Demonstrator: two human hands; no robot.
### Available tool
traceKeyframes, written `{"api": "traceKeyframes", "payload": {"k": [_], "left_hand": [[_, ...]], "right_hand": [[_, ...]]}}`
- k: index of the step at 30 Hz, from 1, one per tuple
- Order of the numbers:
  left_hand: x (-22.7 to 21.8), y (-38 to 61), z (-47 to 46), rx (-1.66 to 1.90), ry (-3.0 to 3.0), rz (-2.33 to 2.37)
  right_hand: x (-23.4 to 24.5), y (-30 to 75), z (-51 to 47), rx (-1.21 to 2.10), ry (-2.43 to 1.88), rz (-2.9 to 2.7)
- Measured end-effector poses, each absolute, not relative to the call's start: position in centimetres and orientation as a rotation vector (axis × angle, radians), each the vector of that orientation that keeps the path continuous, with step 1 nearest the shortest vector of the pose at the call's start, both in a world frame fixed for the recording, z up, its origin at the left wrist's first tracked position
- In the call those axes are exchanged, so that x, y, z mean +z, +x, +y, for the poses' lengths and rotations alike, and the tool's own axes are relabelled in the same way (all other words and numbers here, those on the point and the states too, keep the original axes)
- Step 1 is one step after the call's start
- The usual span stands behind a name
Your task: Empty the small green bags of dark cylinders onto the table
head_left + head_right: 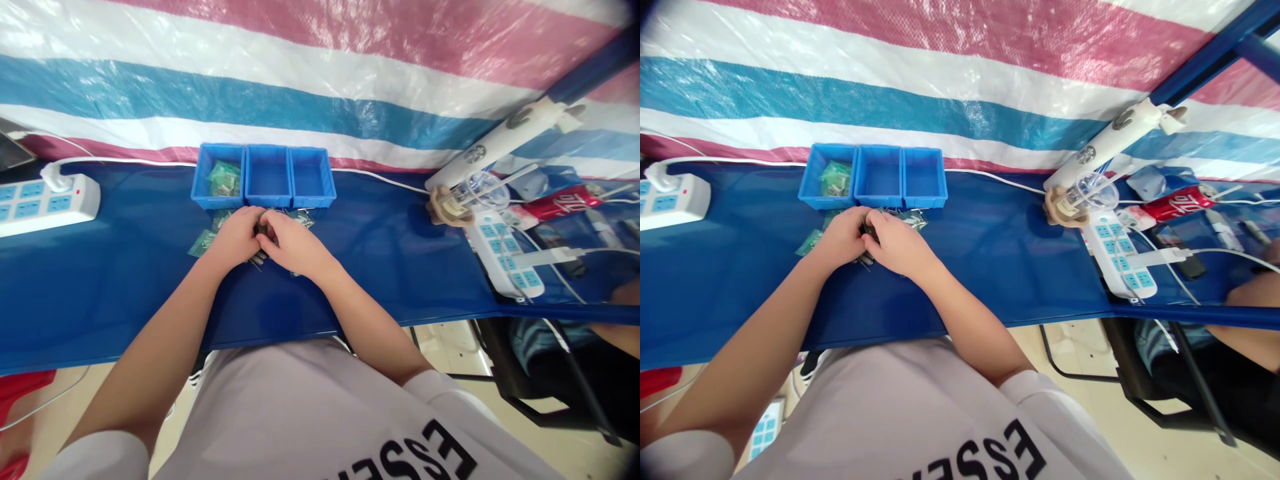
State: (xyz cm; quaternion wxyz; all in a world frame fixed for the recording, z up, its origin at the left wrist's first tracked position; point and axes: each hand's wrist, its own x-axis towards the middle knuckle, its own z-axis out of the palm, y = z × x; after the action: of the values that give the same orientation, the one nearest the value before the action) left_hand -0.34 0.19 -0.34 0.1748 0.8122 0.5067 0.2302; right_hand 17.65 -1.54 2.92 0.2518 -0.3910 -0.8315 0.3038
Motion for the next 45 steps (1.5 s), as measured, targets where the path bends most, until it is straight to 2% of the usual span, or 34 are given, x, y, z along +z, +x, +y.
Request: {"api": "traceKeyframes", "payload": {"k": [45], "left_hand": [[-0.2, -0.28, 0.29, 0.649, 2.298, 1.443]], "right_hand": [[3.32, 17.71, -1.85, 0.788, -1.106, -2.339]]}}
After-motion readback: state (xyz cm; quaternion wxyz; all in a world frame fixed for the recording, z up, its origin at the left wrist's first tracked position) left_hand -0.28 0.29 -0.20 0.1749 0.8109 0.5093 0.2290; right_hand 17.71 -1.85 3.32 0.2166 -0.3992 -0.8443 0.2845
